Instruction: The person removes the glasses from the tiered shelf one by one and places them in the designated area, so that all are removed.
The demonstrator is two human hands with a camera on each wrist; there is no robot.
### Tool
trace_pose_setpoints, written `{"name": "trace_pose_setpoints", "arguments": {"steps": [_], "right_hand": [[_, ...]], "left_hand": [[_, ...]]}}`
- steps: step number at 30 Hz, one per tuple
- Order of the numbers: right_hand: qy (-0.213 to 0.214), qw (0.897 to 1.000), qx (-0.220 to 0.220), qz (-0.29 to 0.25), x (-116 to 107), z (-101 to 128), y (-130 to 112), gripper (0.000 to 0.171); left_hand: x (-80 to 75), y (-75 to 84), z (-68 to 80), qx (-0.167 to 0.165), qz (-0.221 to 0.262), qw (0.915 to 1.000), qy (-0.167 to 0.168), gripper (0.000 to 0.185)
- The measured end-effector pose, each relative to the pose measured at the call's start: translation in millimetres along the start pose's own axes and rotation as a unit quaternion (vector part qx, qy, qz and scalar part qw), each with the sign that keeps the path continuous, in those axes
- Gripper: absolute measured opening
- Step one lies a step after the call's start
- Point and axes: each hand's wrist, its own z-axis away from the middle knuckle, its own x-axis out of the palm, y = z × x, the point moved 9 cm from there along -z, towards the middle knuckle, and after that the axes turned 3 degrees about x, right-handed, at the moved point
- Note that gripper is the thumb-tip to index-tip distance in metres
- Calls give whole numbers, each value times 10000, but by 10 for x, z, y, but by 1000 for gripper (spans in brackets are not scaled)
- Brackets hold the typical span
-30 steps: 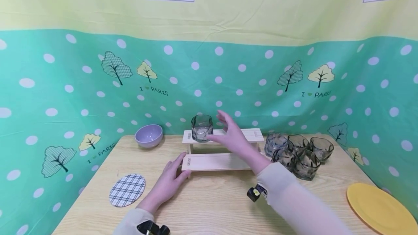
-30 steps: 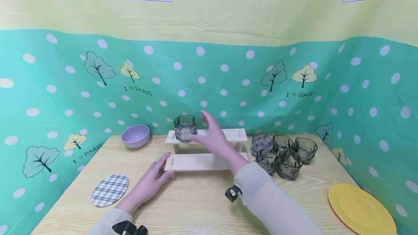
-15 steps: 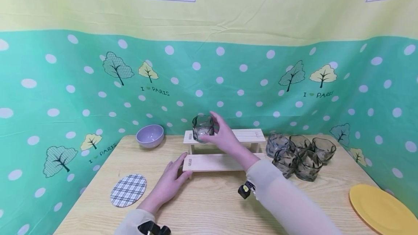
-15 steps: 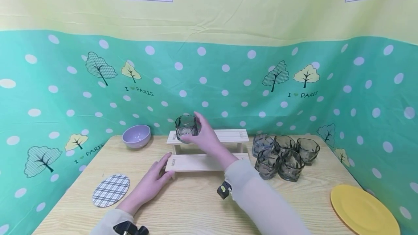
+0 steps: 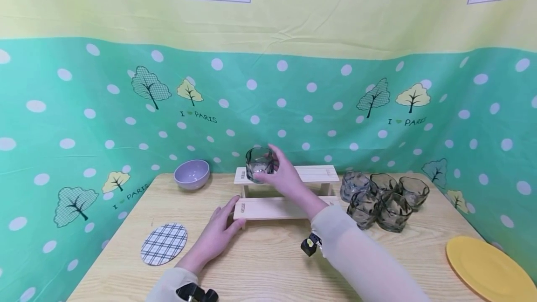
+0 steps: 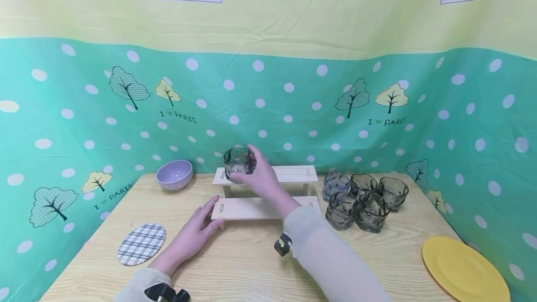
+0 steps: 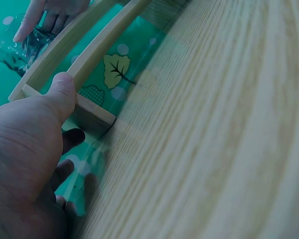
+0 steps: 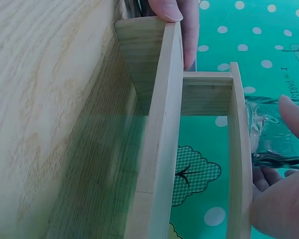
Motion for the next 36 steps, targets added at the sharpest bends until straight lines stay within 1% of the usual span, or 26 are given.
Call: {"name": "trace_pose_setpoints", "arguments": {"steps": [8,19,27,36], "right_hand": [[53,10000,53,-27,10,5,13,100],[267,9995,40,173,-18,2,28,92],[199,9998,12,47,-41,37,19,87],[174,9995,174,189,-169,146,-7,90]], "left_hand": [[4,-6,-2,53,19,10000,10,77],[-3,-8,-16,70,-4,10000,-8,77],[3,1,-10,84,24,10000,-8,78],[2,11,-4,40,78,10000,-19,78]]}}
